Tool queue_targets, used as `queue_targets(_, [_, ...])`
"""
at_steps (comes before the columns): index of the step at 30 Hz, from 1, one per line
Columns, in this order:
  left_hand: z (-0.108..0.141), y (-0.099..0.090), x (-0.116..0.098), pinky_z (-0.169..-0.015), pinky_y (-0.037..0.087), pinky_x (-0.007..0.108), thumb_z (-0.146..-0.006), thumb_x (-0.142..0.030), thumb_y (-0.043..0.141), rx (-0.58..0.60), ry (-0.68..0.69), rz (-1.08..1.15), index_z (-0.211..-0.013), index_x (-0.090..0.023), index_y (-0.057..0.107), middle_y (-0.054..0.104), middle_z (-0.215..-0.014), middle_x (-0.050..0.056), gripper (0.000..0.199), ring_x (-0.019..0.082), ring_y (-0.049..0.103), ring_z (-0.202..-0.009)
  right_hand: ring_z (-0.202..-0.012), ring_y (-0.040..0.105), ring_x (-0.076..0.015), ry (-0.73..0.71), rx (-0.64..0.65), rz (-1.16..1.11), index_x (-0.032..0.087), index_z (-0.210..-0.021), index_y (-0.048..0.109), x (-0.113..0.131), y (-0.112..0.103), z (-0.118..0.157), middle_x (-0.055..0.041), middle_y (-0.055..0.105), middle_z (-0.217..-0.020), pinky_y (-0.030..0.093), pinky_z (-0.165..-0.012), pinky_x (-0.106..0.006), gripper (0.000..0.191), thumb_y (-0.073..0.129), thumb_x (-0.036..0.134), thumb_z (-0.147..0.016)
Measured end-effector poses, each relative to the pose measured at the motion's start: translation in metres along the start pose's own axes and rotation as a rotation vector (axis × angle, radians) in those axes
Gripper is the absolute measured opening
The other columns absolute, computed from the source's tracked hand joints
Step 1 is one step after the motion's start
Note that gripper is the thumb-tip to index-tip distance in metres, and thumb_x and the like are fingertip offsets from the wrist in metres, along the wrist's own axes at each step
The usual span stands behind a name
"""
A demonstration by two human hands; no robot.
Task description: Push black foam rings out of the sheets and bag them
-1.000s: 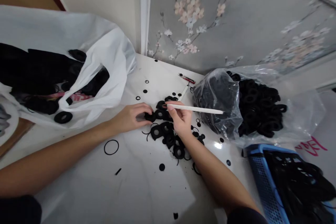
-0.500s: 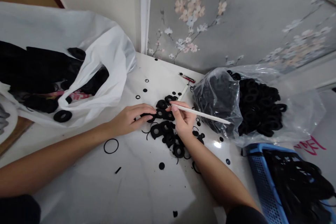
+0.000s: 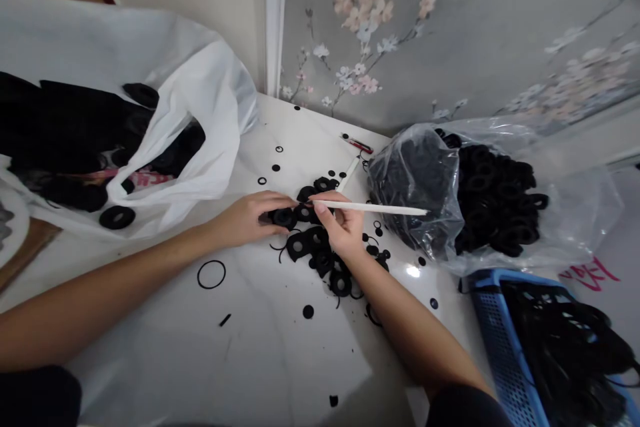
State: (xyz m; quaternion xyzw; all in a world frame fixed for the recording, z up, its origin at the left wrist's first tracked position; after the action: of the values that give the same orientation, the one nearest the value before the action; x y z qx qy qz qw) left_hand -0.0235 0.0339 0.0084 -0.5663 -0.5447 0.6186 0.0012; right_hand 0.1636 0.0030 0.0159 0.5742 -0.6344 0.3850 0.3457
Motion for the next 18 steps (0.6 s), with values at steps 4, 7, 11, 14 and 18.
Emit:
queue_targets(4, [-0.002,0.002,-0.008,-0.089,0.051,0.034,-0.081,-0.044,0.07,-0.021,-0.013,0.0,-0.116,-0.024,0.065,0.067,-0.104,0.006,0.04,0.02,0.063,-0.098,-0.084,0.067,-0.0206,-0.071,0.113,0.053,0.024,-0.093,0.07,0.007,0.005,-0.002,-0.0058,0.072,-0.088,0.055,-0.078,-0.039,0.011,0.059,0.024,-0.09])
queue_targets(7, [-0.001,0.006,-0.006,-0.087,0.051,0.034,-0.079,-0.041,0.072,0.025,-0.095,-0.016,-0.112,-0.022,0.064,0.069,-0.102,0.005,0.039,0.02,0.064,-0.096,-0.087,0.067,-0.0209,-0.102,0.212,0.085,0.023,-0.089,0.069,0.01,0.01,-0.002,-0.006,0.073,-0.088,0.055,-0.082,-0.041,0.011,0.059,0.021,-0.089])
queue_targets(11, [0.001,0.008,0.002,-0.098,0.048,0.04,-0.077,-0.041,0.073,-0.002,-0.141,-0.024,-0.108,-0.022,0.064,0.069,-0.114,0.006,0.038,0.024,0.061,-0.114,-0.089,0.067,-0.0207,-0.093,0.297,0.143,0.022,-0.081,0.069,0.005,0.015,-0.003,-0.0057,0.071,-0.086,0.055,-0.083,-0.04,0.01,0.06,0.02,-0.086])
queue_targets(14, [0.001,0.009,0.005,-0.104,0.046,0.042,-0.075,-0.043,0.074,-0.018,-0.095,-0.004,-0.107,-0.023,0.066,0.067,-0.122,0.006,0.039,0.024,0.059,-0.119,-0.087,0.067,-0.0205,-0.077,0.32,0.17,0.021,-0.08,0.068,0.0,0.016,-0.002,-0.0052,0.071,-0.087,0.054,-0.083,-0.04,0.009,0.061,0.019,-0.085])
queue_targets(18, [0.0,0.009,0.007,-0.1,0.049,0.044,-0.073,-0.044,0.076,-0.022,-0.071,-0.022,-0.105,-0.022,0.068,0.071,-0.114,0.008,0.04,0.026,0.063,-0.113,-0.087,0.067,-0.0207,-0.073,0.322,0.161,0.022,-0.082,0.069,0.001,0.016,-0.002,-0.005,0.071,-0.088,0.054,-0.083,-0.041,0.009,0.061,0.02,-0.086])
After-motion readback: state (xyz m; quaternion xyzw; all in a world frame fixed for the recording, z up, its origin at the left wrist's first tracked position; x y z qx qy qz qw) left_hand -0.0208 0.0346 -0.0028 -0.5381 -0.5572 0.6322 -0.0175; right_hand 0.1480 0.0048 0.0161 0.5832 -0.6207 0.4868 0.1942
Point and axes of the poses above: each hand's wrist, its own z-axis away from the middle knuckle, its own y-axis out of the palm, x = y × z, the point moved 4 cm from there along -z, towards the middle knuckle
